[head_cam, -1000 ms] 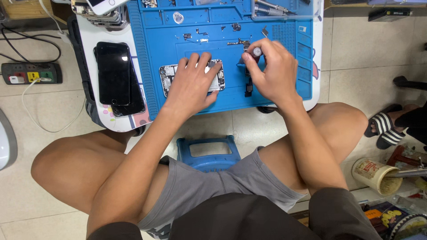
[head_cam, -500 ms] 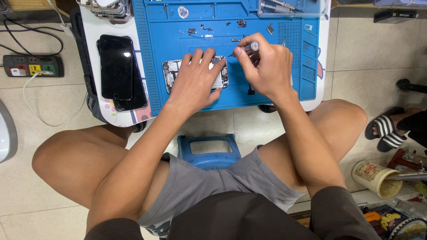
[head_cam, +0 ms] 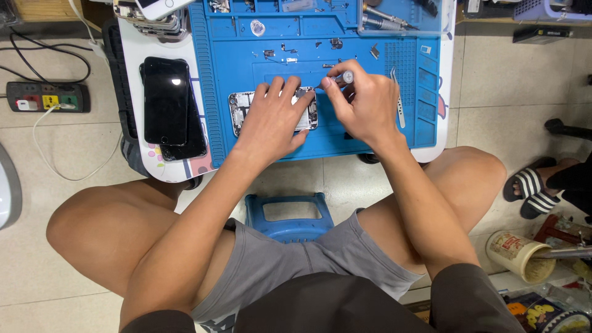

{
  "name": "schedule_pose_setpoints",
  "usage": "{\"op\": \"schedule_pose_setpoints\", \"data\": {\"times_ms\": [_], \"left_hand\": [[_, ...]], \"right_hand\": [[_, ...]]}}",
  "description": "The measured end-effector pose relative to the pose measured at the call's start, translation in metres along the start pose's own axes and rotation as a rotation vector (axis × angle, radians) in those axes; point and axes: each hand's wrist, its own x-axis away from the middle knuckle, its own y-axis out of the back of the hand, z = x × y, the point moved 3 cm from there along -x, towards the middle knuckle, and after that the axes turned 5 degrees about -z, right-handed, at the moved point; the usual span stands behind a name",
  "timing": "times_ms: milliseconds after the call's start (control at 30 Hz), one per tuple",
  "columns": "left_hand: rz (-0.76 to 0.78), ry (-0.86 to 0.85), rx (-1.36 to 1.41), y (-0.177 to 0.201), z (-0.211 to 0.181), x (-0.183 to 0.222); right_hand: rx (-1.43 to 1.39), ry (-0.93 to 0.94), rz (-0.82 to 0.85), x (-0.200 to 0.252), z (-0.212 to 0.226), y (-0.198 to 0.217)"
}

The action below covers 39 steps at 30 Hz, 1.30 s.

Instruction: The person disassembles a smartphone on a blue work mat, using tweezers and a screwdriver to remove screws and internal components. They carefully place parts on the mat and continue to separate the phone's internal structure.

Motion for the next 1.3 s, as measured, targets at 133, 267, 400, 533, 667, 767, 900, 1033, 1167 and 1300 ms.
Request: {"op": "schedule_pose_setpoints", "data": {"times_ms": [133,267,400,533,667,767,900,1033,1167,1300], "left_hand": [[-0.003,0.001,0.005,-0.001,0.002,-0.003],[0.001,-0.007,-0.001,-0.002,0.0,-0.002],[-0.001,-0.006,0.01,0.0,0.0,0.0],[-0.014,-0.004,0.001,0.0,0.001,0.001],[-0.017,-0.002,-0.001,0.001,0.001,-0.002],[-0.009,0.006,0.007,0.0,0.0,0.001],[0.016,0.017,0.035,-0.001,-0.001,0.001],[0.02,0.018,0.033,-0.004,0.0,0.0],[0.0,0.021,-0.003,-0.004,0.0,0.001],[0.003,0.011,0.005,-0.006,0.003,0.0]], "right_hand": [[0.001,-0.02,0.006,-0.005,-0.001,0.001],[0.004,-0.01,0.008,-0.003,-0.001,-0.001],[0.012,0.025,-0.006,-0.002,0.0,-0.001],[-0.014,0.069,-0.019,-0.009,0.009,0.003],[0.214,0.126,0.014,-0.017,0.011,0.001],[0.342,0.207,0.018,-0.017,0.012,-0.004],[0.311,0.223,0.02,-0.019,0.018,-0.005],[0.255,0.208,0.123,-0.026,0.021,0.005],[0.213,0.31,0.095,-0.026,0.023,0.011],[0.276,0.344,0.035,-0.027,0.013,0.005]]}}
